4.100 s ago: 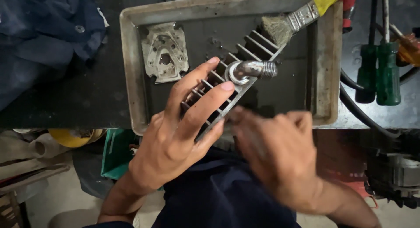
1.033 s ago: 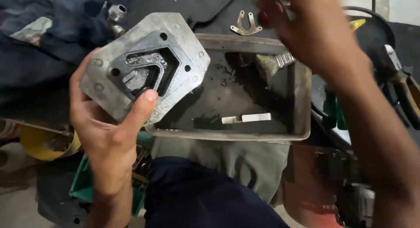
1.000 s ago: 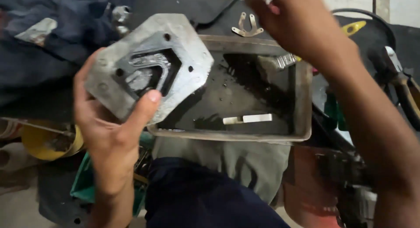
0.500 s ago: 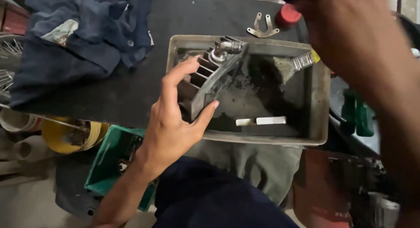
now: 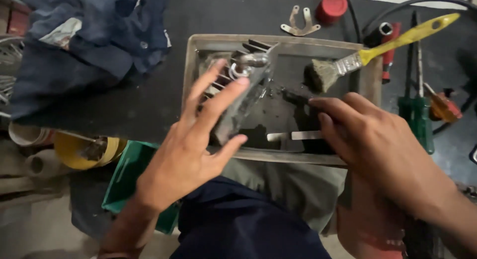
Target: The person scrubs a small metal plate with a white abrasive pad over a tray of liquid, then wipes it with a cloth. Next, they scrub a finned metal cylinder with the same pad, focusing on the fins and threaded end, and wipe it with a cloth. The parts are handled one at a time over the tray.
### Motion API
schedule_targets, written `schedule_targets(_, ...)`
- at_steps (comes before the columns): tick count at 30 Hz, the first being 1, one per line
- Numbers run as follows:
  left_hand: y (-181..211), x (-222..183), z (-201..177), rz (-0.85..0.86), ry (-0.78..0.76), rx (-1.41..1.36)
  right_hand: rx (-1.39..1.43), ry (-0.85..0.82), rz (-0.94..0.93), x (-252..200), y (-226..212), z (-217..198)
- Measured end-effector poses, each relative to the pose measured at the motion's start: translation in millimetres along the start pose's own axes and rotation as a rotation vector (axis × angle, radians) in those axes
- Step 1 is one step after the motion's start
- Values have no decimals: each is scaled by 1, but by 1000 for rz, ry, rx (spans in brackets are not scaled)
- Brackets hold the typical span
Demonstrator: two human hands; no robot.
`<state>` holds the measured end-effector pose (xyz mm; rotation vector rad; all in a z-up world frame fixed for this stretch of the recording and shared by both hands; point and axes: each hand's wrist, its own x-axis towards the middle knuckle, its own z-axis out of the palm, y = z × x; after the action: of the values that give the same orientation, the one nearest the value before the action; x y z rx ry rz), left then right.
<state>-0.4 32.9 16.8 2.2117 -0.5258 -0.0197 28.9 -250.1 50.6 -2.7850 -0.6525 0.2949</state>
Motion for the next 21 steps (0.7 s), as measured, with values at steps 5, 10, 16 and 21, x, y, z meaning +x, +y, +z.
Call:
schedule_targets(5,-1,-1,19,59,-21,37,76,117,-52,-1,-6,0)
schedule_targets(10,8,-1,36,46,94,236,258,231,-263,10,-13,25)
schedule_targets(16,16,1,41,-15,153,217,-138,57,-264,-2,-13,43)
schedule_targets(21,19,3,43,-27,137,241,518,-15,-33,26,-20,25)
